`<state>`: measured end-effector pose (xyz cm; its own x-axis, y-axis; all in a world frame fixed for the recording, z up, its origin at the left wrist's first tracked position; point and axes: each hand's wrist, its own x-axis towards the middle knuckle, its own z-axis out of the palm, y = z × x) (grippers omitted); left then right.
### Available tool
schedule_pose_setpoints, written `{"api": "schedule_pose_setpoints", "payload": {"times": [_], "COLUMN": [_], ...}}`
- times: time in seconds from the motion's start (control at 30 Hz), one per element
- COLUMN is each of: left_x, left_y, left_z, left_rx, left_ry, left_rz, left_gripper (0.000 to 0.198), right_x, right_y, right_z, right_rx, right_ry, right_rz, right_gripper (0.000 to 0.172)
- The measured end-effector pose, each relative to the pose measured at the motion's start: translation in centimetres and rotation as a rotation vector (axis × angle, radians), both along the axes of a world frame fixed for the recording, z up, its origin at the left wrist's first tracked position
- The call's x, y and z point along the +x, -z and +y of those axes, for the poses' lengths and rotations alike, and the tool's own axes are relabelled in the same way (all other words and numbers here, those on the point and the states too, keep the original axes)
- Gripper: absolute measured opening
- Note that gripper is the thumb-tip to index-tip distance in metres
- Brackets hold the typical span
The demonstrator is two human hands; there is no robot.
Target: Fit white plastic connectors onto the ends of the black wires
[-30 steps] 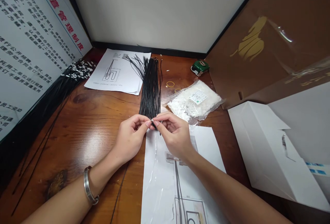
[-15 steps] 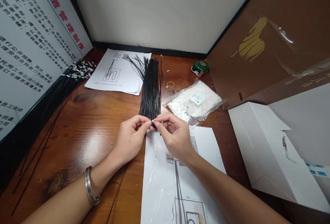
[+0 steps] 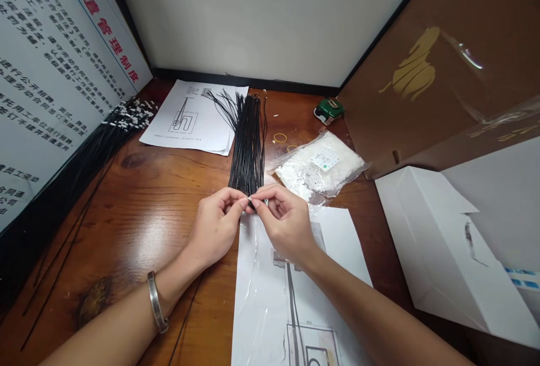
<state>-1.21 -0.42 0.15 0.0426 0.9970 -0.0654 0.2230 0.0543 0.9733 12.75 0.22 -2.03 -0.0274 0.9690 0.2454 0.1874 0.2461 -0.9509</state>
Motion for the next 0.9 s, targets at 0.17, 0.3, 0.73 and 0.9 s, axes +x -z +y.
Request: {"api": "schedule_pose_setpoints", "payload": {"times": [0.17, 0.3, 0.73, 0.9], "left_x": [0.16, 0.27, -0.01, -0.09], "left_y": [-0.04, -0.27, -0.51, -0.38], "left_z": [0.07, 0.12, 0.11, -0.01], "left_rx": [0.01, -0.017, -0.034, -0.02], "left_ry": [-0.009, -0.013, 0.003, 0.011], "left_rz": [-0.019, -0.031, -0.049, -0.048], "left_gripper": [0.015, 0.016, 0.016, 0.016], "right_x": [0.03, 0.17, 0.2, 0.05], "right_y": [0.07, 0.31, -0.07, -0.09], "right_z": [-0.08, 0.0, -0.1, -0.07], "right_rx": [-0.032, -0.084, -0.008, 0.016], "right_ry": [0.022, 0.036, 0.036, 0.033], "right_rz": [0.011, 0.065, 0.013, 0.023], "right_gripper": [0.005, 0.008, 0.006, 0.005]}}
